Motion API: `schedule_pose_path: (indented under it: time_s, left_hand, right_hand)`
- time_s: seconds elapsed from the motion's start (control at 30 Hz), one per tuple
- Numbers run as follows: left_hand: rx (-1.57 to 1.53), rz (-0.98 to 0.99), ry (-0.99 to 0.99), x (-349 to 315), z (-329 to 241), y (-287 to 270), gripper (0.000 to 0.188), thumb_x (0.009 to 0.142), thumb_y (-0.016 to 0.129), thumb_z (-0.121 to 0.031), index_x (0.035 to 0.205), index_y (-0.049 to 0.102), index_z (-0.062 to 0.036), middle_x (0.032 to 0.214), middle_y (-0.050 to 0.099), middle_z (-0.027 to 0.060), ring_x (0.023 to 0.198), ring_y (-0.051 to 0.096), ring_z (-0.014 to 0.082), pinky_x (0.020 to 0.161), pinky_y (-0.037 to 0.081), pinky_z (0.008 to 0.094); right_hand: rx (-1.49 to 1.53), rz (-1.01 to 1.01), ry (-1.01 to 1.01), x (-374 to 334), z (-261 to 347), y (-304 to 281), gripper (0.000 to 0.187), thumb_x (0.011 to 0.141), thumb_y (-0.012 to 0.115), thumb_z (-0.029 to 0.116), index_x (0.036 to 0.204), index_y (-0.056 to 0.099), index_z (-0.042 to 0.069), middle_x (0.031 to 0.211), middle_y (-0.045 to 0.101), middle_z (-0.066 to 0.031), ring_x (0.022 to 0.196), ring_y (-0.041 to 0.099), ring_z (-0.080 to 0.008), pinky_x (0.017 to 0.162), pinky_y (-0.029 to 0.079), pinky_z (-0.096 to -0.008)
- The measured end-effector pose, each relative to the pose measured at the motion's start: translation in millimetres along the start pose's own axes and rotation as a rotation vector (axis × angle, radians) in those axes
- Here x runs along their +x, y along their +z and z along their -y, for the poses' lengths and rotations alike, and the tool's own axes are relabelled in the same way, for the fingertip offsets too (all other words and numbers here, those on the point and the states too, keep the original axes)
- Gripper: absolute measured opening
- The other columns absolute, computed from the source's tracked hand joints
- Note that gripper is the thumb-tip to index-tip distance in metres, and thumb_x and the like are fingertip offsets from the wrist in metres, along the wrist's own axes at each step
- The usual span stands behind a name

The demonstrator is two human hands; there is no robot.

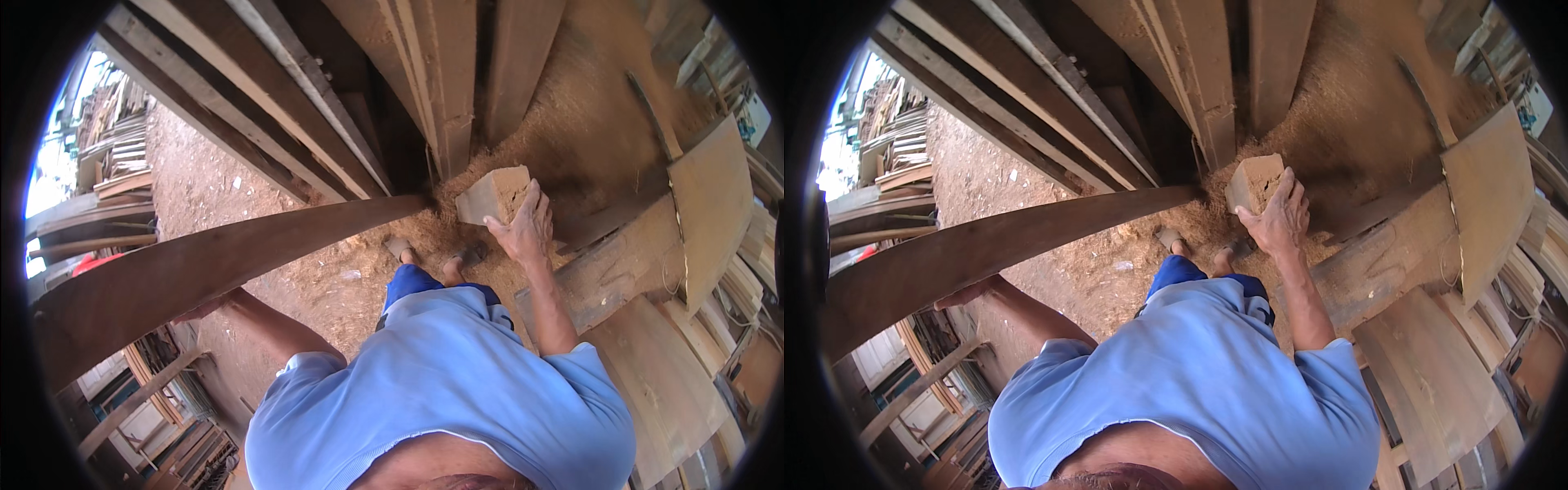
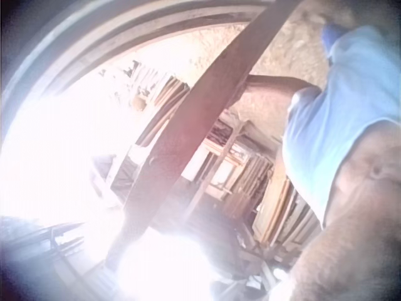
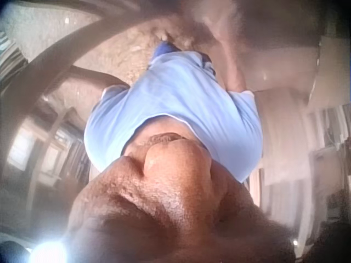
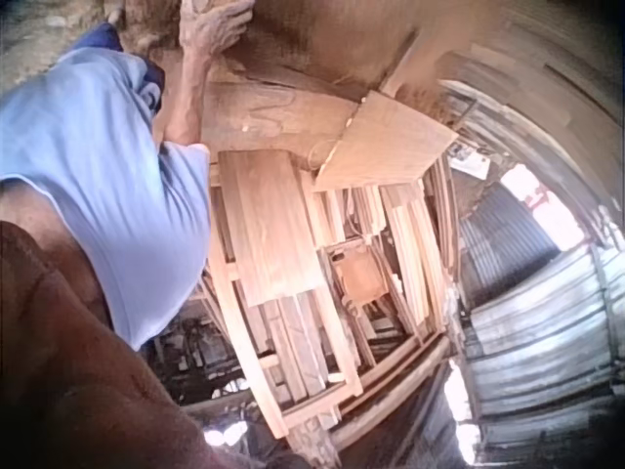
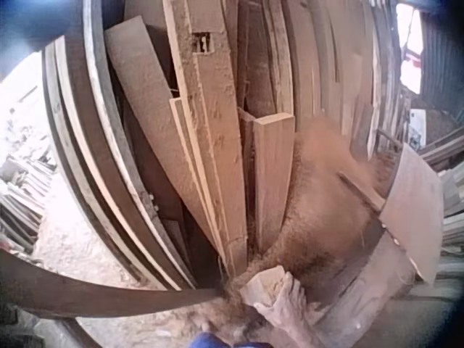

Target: The person organizes wood planks in a workshop by hand, picking up individual boards from one stack and leaning them vertically against a wall or other planks. They move through the shop, handling various sizes of lumber and placing them into an upright organized arrangement.

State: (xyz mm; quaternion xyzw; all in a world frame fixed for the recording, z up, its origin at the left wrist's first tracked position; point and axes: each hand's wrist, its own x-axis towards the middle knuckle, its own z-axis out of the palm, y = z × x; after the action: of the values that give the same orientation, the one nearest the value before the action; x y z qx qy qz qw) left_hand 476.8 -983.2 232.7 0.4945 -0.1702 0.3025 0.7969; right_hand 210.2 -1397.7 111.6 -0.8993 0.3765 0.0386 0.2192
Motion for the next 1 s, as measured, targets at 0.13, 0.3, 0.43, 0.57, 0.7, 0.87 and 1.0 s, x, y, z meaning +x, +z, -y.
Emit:
schedule_pose_path:
  time_s: [0.13,0.3,0.43,0.57,0.7,0.87,1.0]
  left_hand:
    - [-0.023,0.002,0.004,-2,-5,-4,0.073,0.084,0.058,-0.059,0.135,0.049,-0.0078,0.135,0.051,0.0108,0.125,0.049,0.0295,0.105,0.041,0.0483]
    - [-0.094,0.009,-0.002,-7,5,-14,0.073,0.084,0.058,-0.059,0.135,0.049,-0.0079,0.135,0.051,0.0108,0.125,0.049,0.0295,0.105,0.041,0.0482]
    - [-0.143,0.017,0.013,-10,-6,-23,0.073,0.084,0.058,-0.059,0.135,0.049,-0.0079,0.135,0.051,0.0107,0.125,0.049,0.0294,0.105,0.041,0.0482]
    - [-0.210,0.047,0.002,-17,-3,-34,0.073,0.084,0.058,-0.059,0.135,0.049,-0.0079,0.135,0.051,0.0107,0.125,0.049,0.0294,0.105,0.041,0.0481]
    - [-0.264,0.100,-0.019,-21,3,-38,0.072,0.084,0.058,-0.059,0.135,0.049,-0.0080,0.135,0.051,0.0106,0.125,0.049,0.0293,0.105,0.041,0.0481]
    - [-0.305,0.122,-0.016,-24,6,-46,0.072,0.084,0.058,-0.059,0.135,0.049,-0.0080,0.135,0.051,0.0106,0.125,0.049,0.0293,0.105,0.041,0.0480]
    - [-0.333,0.139,-0.022,-26,7,-51,0.072,0.084,0.058,-0.058,0.135,0.049,-0.0080,0.135,0.051,0.0105,0.125,0.049,0.0292,0.105,0.041,0.0479]
  right_hand:
    - [0.116,0.134,0.060,9,18,-2,0.101,0.069,0.080,0.031,0.142,0.020,-0.005,0.130,0.043,-0.0290,0.117,0.048,-0.0465,0.097,0.043,-0.0499]
    - [0.098,0.092,0.047,14,32,9,0.098,0.068,0.078,0.026,0.142,0.021,-0.003,0.129,0.046,-0.0282,0.118,0.049,-0.0443,0.097,0.043,-0.0479]
    - [0.057,0.158,-0.044,32,41,-1,0.096,0.067,0.077,0.022,0.143,0.022,0.000,0.135,0.043,-0.0270,0.121,0.048,-0.0437,0.100,0.041,-0.0478]
    - [0.029,0.208,-0.286,42,69,-18,0.093,0.065,0.075,0.021,0.142,0.026,0.005,0.134,0.045,-0.0266,0.121,0.047,-0.0446,0.101,0.041,-0.0477]
    - [0.043,0.267,-0.459,56,118,-58,0.092,0.065,0.074,0.020,0.142,0.026,0.006,0.135,0.046,-0.0262,0.122,0.048,-0.0441,0.101,0.041,-0.0471]
    - [0.075,0.190,-0.634,54,180,-127,0.088,0.065,0.075,0.019,0.140,0.031,0.006,0.128,0.053,-0.0249,0.119,0.053,-0.0421,0.100,0.042,-0.0455]
    - [0.177,0.142,-0.817,50,219,-172,0.082,0.067,0.075,0.016,0.138,0.035,0.006,0.119,0.059,-0.0240,0.112,0.058,-0.0407,0.096,0.046,-0.0427]
